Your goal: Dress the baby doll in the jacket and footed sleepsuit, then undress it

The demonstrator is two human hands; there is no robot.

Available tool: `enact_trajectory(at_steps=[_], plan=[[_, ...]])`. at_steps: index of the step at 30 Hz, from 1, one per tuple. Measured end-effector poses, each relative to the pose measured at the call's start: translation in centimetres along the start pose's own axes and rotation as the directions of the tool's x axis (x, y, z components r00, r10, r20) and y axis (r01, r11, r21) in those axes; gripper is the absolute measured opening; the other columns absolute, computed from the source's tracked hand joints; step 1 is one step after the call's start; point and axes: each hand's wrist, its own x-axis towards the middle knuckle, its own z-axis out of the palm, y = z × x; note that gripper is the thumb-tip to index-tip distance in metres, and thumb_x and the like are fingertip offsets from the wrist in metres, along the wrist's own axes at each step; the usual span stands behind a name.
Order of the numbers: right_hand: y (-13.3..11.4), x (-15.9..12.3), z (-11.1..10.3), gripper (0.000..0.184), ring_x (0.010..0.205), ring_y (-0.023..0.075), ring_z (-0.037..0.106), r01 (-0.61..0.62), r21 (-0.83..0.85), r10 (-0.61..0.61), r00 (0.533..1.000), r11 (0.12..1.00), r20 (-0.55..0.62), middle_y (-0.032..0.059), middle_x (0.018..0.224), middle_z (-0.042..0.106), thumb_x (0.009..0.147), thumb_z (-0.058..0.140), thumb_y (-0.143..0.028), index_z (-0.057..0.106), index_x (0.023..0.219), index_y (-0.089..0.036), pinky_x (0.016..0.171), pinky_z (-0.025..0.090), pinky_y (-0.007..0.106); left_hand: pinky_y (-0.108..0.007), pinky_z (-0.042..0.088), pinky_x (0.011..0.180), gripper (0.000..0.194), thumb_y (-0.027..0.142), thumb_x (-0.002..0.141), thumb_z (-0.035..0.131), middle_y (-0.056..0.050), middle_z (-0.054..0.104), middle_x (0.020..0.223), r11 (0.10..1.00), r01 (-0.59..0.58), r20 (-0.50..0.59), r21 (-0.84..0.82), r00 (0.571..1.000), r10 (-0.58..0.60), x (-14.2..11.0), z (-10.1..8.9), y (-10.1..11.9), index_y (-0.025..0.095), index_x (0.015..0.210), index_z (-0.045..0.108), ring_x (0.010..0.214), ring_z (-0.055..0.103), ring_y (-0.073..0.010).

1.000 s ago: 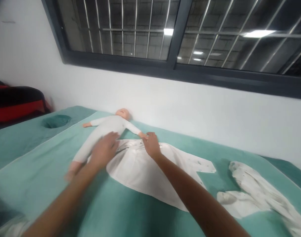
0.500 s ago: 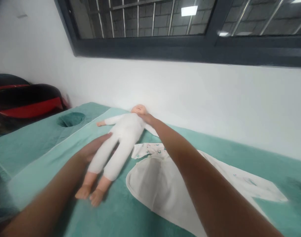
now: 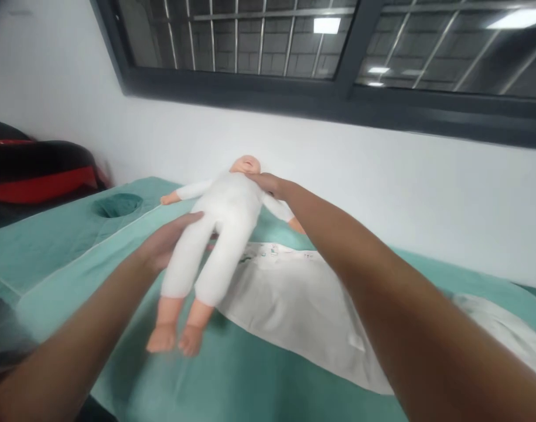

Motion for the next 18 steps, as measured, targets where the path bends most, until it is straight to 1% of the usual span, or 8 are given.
enact_trajectory(at_steps=[3,6,8,10,12,14,16,18], plan=[[0.4,-4.7,-3.4,0.062,0.11,0.0261,0.061,0.06,-0.085,-0.064,0.997,0.995,-0.046,0.0126,0.122,0.066,0.078,0.064,-0.06,0.06,0.12,-0.014,0.095,0.05,0.035,-0.042,0.058,0.078,0.053,0.038,0.08,0.066,-0.012,0.068,0.112,0.998,-0.037,0.006,-0.057,0.999,0.037,-0.9,5.5,-2.6,0.019,0.127,0.051,0.093,0.068,-0.0261],[3.2,-9.7,-5.7,0.059,0.114,0.0266,0.059,0.11,-0.192,-0.13,0.987,0.975,-0.091,0.0104,0.13,0.061,0.08,0.062,-0.059,0.06,0.123,-0.017,0.1,0.046,0.037,-0.043,0.059,0.071,0.054,0.033,0.077,0.068,-0.012,0.067,0.112,0.993,-0.053,-0.053,-0.109,0.997,0.047,-1.7,10.6,-7.3,0.023,0.127,0.048,0.087,0.069,-0.0256],[5.8,-12.8,-6.7,0.057,0.117,0.0289,0.058,0.066,-0.245,-0.104,0.983,0.967,-0.148,0.0109,0.133,0.059,0.083,0.06,-0.057,0.058,0.125,-0.018,0.101,0.045,0.041,-0.042,0.06,0.066,0.054,0.031,0.076,0.068,-0.01,0.067,0.109,0.992,-0.013,-0.061,-0.126,0.998,0.005,-2.2,13.5,-10.9,0.026,0.126,0.048,0.083,0.069,-0.0251],[8.7,-15.6,-7.4,0.057,0.118,0.0312,0.057,-0.017,-0.269,-0.044,0.975,0.963,-0.218,0.0127,0.135,0.057,0.084,0.059,-0.055,0.055,0.129,-0.018,0.102,0.043,0.046,-0.041,0.06,0.064,0.055,0.03,0.076,0.067,-0.009,0.066,0.108,0.987,0.026,-0.048,-0.156,0.998,-0.034,-2.6,15.7,-14.1,0.028,0.127,0.046,0.081,0.069,-0.024],[11.4,-17.8,-7.8,0.063,0.121,0.032,0.055,-0.086,-0.269,0.012,0.963,0.959,-0.268,0.0141,0.139,0.053,0.084,0.058,-0.056,0.05,0.134,-0.019,0.103,0.042,0.049,-0.04,0.06,0.064,0.057,0.031,0.076,0.067,-0.008,0.066,0.109,0.982,0.059,-0.039,-0.18,0.997,-0.067,-2.9,17.3,-16.7,0.03,0.128,0.045,0.079,0.069,-0.0225],[13.8,-19.4,-7.9,0.073,0.124,0.032,0.053,-0.139,-0.258,0.056,0.951,0.956,-0.305,0.0152,0.142,0.049,0.083,0.055,-0.062,0.042,0.14,-0.018,0.104,0.04,0.048,-0.038,0.059,0.063,0.057,0.031,0.076,0.067,-0.008,0.065,0.11,0.979,0.084,-0.032,-0.186,0.995,-0.091,-3.0,18.2,-18.6,0.03,0.129,0.045,0.076,0.068,-0.021],[15.7,-20.3,-7.8,0.08,0.125,0.0316,0.052,-0.179,-0.251,0.092,0.942,0.951,-0.323,0.0161,0.144,0.046,0.082,0.051,-0.067,0.034,0.144,-0.017,0.104,0.04,0.046,-0.036,0.058,0.063,0.058,0.032,0.076,0.067,-0.008,0.064,0.112,0.979,0.101,-0.024,-0.179,0.994,-0.107,-3.1,18.6,-19.9,0.029,0.129,0.046,0.075,0.067,-0.0196],[17.2,-20.6,-7.8,0.083,0.124,0.0306,0.053,-0.196,-0.243,0.113,0.941,0.95,-0.318,0.0165,0.144,0.046,0.083,0.047,-0.069,0.03,0.145,-0.017,0.102,0.042,0.043,-0.034,0.058,0.065,0.059,0.034,0.076,0.068,-0.008,0.064,0.112,0.982,0.109,-0.029,-0.154,0.993,-0.115,-3.1,18.4,-20.5,0.03,0.13,0.046,0.076,0.067,-0.0186]])
